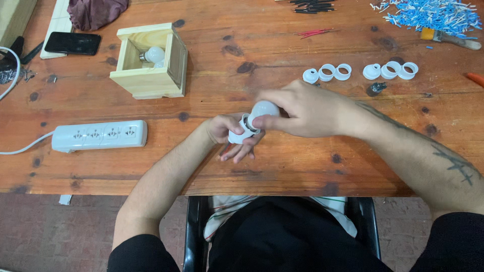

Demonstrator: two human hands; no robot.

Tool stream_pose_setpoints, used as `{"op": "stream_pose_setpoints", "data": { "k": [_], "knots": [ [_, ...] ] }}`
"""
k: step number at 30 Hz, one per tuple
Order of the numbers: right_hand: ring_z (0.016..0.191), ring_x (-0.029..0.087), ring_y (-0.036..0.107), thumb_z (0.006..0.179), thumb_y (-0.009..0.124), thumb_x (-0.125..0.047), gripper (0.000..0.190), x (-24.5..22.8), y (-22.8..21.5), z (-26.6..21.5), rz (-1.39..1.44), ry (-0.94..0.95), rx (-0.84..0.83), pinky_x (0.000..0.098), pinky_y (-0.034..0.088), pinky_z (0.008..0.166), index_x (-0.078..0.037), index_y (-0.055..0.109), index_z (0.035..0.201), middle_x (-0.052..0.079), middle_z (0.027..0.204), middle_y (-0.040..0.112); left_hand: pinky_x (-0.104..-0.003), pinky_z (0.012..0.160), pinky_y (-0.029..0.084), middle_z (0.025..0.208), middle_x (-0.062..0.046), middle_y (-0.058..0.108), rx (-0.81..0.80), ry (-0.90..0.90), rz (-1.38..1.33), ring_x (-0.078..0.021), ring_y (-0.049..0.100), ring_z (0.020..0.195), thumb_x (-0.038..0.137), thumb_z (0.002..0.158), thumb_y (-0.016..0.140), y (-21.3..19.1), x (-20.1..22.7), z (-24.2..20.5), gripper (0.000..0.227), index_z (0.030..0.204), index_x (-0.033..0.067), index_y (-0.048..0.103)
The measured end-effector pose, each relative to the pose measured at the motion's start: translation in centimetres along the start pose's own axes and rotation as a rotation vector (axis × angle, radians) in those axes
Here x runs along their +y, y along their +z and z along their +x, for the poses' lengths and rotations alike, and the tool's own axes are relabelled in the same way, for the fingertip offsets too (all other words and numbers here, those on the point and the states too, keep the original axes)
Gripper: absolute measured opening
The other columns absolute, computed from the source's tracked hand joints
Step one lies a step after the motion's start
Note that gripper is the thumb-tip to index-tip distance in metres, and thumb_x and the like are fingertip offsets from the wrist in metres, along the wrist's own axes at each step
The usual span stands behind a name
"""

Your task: The person wires light bulb sockets by hand at a wooden table, using a screwdriver to tighten electrical terminals and placing finished components into a wooden box.

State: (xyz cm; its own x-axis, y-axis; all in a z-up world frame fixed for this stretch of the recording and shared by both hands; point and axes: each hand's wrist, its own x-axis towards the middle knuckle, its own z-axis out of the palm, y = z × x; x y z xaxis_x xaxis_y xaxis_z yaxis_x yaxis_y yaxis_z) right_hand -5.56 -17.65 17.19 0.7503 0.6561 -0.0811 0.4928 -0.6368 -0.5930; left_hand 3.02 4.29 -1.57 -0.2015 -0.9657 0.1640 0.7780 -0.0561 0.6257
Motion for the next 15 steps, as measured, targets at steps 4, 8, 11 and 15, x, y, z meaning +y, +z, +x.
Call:
{"op": "stream_pose_setpoints", "data": {
  "k": [4,8,11,15],
  "knots": [
    [0.084,0.026,0.067,0.097,0.066,-0.037,0.043,2.0,-0.1,0.0,-0.066,-0.342,-0.015,0.0379,0.050,0.072,-0.007,0.059,0.128,0.009,0.105,0.065,-0.043,0.098,0.062,0.070,-0.022,0.055,-0.013,-0.069,-0.124,-0.0480,0.069,0.059,0.011,0.087,0.065,-0.2,-0.4,0.2,0.030,0.092,-0.0099,0.044],
    [0.092,0.022,0.066,0.097,0.065,-0.018,0.045,1.1,-1.6,-0.9,-0.071,-0.343,-0.150,0.0357,0.052,0.070,-0.014,0.054,0.140,0.006,0.127,0.053,-0.032,0.108,0.056,0.085,-0.040,0.067,-0.113,-0.141,-0.043,-0.0371,0.070,0.056,0.022,0.091,0.064,1.2,-0.1,0.8,0.032,0.089,-0.0043,0.046],
    [0.073,0.027,0.068,0.099,0.058,-0.011,0.032,0.9,-1.9,-1.3,-0.210,-0.446,-0.069,0.0408,0.049,0.050,-0.016,0.058,0.131,0.010,0.132,0.054,-0.035,0.112,0.053,0.076,-0.041,0.063,-0.156,-0.055,-0.114,-0.0402,0.066,0.052,0.019,0.088,0.063,0.6,-0.9,0.8,0.032,0.086,-0.0069,0.045],
    [0.114,0.033,0.063,0.098,0.058,0.002,0.029,0.3,-2.8,-1.3,-0.149,-0.570,0.115,0.0416,0.052,0.072,-0.014,0.066,0.121,0.016,0.135,0.054,-0.045,0.075,0.057,0.084,-0.031,0.054,-0.253,0.005,-0.251,-0.0499,0.067,0.077,0.016,0.094,0.059,1.1,-0.7,1.0,0.033,0.107,-0.0106,0.045]
  ]
}}
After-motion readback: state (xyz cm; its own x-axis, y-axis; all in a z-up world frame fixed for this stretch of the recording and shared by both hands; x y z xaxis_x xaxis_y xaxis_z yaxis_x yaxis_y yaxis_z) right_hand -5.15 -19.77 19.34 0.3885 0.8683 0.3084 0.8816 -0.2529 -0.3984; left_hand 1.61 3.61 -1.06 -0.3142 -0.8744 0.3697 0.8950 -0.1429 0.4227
